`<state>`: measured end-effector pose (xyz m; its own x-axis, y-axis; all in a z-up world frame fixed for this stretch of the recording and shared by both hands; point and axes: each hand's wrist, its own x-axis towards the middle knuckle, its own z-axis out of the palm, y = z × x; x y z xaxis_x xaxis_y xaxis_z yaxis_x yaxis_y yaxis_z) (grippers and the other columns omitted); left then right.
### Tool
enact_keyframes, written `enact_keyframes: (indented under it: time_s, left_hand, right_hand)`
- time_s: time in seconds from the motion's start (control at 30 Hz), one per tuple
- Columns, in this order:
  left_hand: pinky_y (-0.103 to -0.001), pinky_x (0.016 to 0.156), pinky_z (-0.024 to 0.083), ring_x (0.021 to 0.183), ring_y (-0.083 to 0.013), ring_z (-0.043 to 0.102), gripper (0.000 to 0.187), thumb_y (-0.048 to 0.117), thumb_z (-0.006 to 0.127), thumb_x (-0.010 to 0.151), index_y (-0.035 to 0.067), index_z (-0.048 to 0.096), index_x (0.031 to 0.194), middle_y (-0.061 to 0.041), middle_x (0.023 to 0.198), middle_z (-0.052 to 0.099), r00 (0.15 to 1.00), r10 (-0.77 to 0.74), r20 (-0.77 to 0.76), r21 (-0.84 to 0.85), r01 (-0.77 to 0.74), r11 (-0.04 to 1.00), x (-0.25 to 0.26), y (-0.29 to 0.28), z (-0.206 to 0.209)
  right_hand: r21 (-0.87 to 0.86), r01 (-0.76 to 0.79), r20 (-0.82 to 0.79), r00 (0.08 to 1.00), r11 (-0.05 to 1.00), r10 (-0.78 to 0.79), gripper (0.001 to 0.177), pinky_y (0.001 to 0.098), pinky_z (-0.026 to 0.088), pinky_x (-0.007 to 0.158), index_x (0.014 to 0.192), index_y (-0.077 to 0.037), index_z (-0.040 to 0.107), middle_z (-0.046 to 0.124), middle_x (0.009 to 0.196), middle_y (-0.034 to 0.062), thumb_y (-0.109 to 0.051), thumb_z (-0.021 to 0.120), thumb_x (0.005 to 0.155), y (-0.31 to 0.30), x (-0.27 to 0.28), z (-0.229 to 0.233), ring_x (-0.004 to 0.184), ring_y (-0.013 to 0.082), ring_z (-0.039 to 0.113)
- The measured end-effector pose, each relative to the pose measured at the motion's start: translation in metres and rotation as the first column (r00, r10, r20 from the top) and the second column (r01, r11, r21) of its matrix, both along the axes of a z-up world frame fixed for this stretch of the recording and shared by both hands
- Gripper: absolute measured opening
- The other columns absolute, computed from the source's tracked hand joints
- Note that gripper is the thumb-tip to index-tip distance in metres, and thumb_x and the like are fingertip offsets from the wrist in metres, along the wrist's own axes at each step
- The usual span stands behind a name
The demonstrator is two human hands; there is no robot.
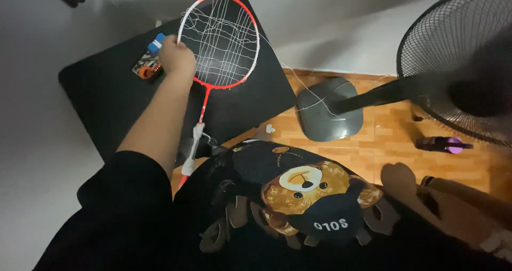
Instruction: Removing broken strings and applying a new grip tape to a badminton racket.
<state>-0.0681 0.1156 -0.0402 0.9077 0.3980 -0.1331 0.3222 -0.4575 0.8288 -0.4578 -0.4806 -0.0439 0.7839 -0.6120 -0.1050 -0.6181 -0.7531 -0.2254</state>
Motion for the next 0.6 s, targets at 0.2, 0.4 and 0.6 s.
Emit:
enact_keyframes:
  time_s: [0.2,0.4,0.6]
  left_hand:
    - [-0.048,0.105,0.04,0.131,-0.0422,0.046,0.073,0.018,0.078,0.089,0.005,0.039,0.149,-0.027,0.146,0.04,0.971,-0.188,0.148,0.216,0.153,0.964,0.005,-0.005,0.043]
    - [-0.037,0.094,0.058,0.104,-0.0208,0.077,0.023,0.024,0.067,0.105,0.009,0.073,0.122,-0.009,0.11,0.077,0.932,-0.362,0.007,0.124,0.358,0.925,0.066,0.013,0.02]
    - [-0.039,0.072,0.059,0.075,-0.0191,0.07,0.017,0.02,0.07,0.103,0.004,0.07,0.098,-0.006,0.084,0.069,0.946,-0.056,0.32,-0.753,0.29,0.591,0.075,0.035,0.001]
  right_hand:
    - [-0.045,0.043,-0.003,0.999,0.998,-0.043,0.065,0.0602,0.047,0.074,0.076,0.006,0.066,0.062,0.076,0.0338,-0.052,0.056,0.103,0.065,0.008,0.036,0.075,0.0518,0.063]
    - [0.811,-0.149,0.46,0.76,0.565,-0.459,0.027,0.0287,0.048,0.058,0.087,-0.01,0.063,0.056,0.075,-0.0027,-0.032,0.066,0.102,0.149,0.136,-0.008,0.064,0.0071,0.052]
    - [-0.08,-0.354,0.306,0.881,0.932,0.361,0.084,0.0491,0.057,0.079,0.152,-0.007,0.036,0.056,0.131,0.0308,-0.036,0.082,0.089,0.277,0.254,0.12,0.102,0.0414,0.067]
